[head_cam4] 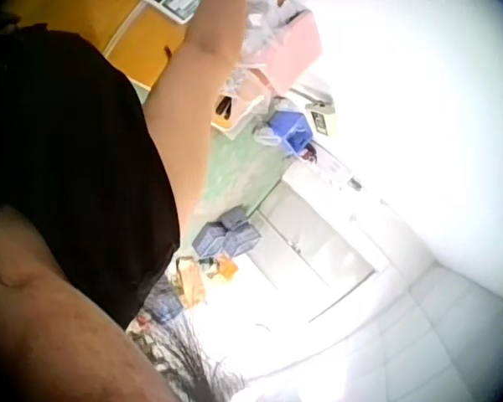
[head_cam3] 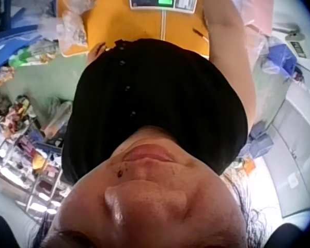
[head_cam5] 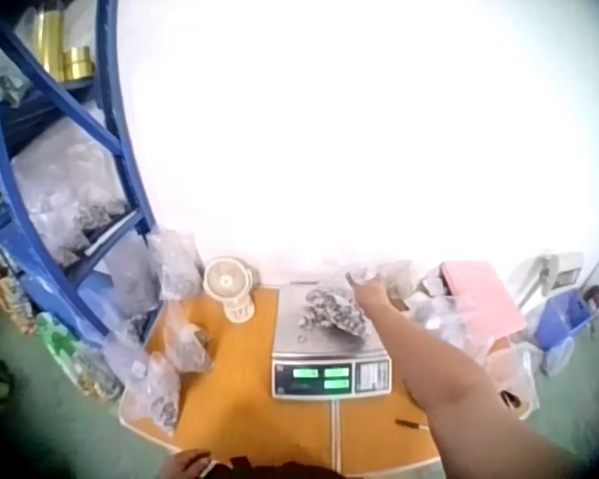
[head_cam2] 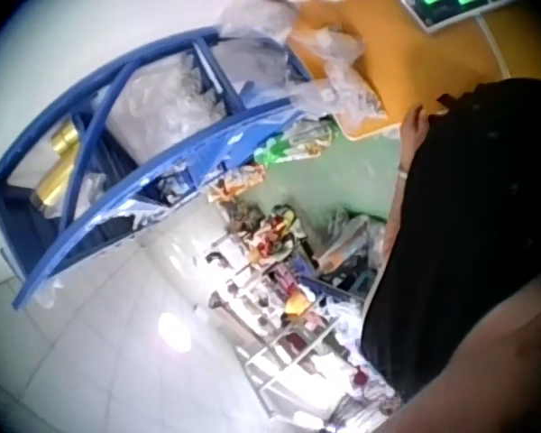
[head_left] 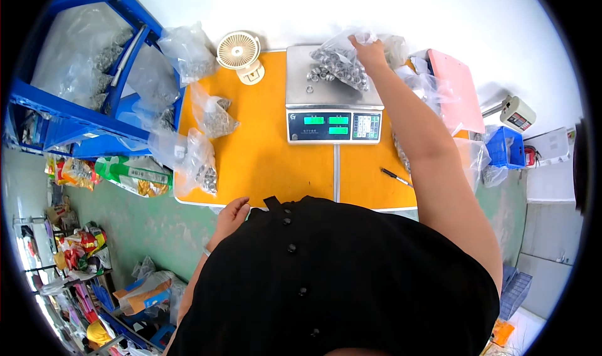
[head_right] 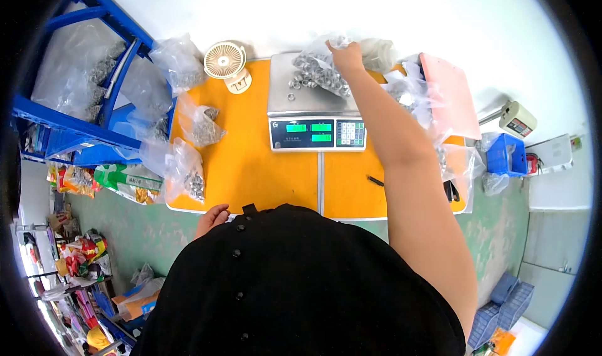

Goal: The person weighs several metal rings on a digital scale, places them into plastic bags, and writes on a small paper label.

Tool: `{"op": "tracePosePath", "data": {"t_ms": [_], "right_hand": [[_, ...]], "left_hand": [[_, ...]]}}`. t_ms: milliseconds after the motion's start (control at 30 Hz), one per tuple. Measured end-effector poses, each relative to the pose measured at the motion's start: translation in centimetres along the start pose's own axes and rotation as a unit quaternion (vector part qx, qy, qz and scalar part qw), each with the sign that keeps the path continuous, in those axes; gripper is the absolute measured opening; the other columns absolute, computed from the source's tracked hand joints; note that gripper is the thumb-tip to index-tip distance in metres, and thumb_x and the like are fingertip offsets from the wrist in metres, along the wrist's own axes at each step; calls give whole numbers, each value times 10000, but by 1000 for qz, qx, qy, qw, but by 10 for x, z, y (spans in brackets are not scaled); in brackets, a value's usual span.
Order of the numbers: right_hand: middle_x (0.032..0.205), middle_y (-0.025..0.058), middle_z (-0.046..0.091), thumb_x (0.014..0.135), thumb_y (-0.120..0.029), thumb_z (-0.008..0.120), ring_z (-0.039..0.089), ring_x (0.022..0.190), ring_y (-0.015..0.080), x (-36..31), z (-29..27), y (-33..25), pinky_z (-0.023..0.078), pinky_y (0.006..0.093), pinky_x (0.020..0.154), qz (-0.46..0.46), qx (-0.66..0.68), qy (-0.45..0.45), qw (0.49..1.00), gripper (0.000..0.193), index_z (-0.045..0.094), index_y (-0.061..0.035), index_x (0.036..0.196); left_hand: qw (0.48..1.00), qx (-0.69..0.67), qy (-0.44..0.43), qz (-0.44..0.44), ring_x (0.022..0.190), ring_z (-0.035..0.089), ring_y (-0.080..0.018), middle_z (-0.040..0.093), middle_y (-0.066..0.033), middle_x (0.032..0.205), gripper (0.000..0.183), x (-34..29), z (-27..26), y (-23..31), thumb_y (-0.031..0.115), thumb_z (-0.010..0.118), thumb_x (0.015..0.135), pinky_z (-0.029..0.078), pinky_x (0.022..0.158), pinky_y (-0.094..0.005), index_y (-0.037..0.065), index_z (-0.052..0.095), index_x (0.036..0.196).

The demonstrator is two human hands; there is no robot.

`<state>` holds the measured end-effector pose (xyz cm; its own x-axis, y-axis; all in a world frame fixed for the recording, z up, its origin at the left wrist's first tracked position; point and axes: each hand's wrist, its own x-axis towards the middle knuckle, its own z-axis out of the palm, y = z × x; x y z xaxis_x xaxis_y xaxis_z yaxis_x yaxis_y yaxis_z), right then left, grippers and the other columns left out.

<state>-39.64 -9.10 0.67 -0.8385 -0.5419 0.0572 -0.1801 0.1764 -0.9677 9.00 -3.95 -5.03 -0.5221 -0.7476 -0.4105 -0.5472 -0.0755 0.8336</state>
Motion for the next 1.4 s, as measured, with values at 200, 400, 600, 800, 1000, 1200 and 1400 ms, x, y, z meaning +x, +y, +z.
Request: {"op": "tracePosePath", "data": {"t_ms": [200,400,600,800,1000,1200,1400], "right_hand": [[835,136,626,705,-261,731,582,745,199,-1,-10,20,456,335,636,-11,12,-60,998,425,579,49,952],[859,162,622,679,-282,718,594,778,225,4,-16,20,465,334,654,-34,-113,-139,983,492,562,58,999],[1038,179,562,673,-258,717,578,807,224,6,-38,42,465,318,689,-127,-121,-95,980,605,495,30,1157],[1146,171,522,672,-229,713,594,749,215,-5,-64,54,483,301,643,-69,-68,-62,993,637,467,15,1206],[1073,99,522,745,-141,656,553,670,133,-36,-93,66,435,245,552,-7,-40,-53,998,517,464,10,1200],[916,52,544,777,-108,619,534,632,104,-69,-124,86,421,229,528,37,30,-37,998,390,509,12,1131],[826,34,565,787,-96,602,532,628,96,-110,-131,95,421,221,546,69,21,-54,996,327,542,40,1079]], "left_hand": [[1000,12,-12,-22,915,577,-176,614,-128,984,291,2,0,1,168,517,886,441,794,-260,-26,538,1101],[998,18,-46,-27,952,561,-177,601,-129,1023,332,11,-1,-6,203,522,886,429,824,-259,-28,522,1124],[996,23,-79,-42,978,548,-184,584,-134,1072,369,15,6,13,204,534,881,424,842,-256,-34,502,1161],[995,30,-88,-43,981,547,-191,579,-138,1084,381,18,7,20,200,538,879,426,843,-262,-33,493,1177],[992,68,-89,-52,992,550,-222,570,-160,1098,371,20,8,29,199,516,889,431,852,-275,-34,492,1177],[986,117,-112,-35,1000,551,-238,568,-169,1104,366,27,13,44,202,510,890,428,867,-283,-31,497,1171],[987,114,-117,-11,965,565,-227,587,-165,1061,362,31,17,40,202,522,880,433,843,-282,-37,510,1152]]}}
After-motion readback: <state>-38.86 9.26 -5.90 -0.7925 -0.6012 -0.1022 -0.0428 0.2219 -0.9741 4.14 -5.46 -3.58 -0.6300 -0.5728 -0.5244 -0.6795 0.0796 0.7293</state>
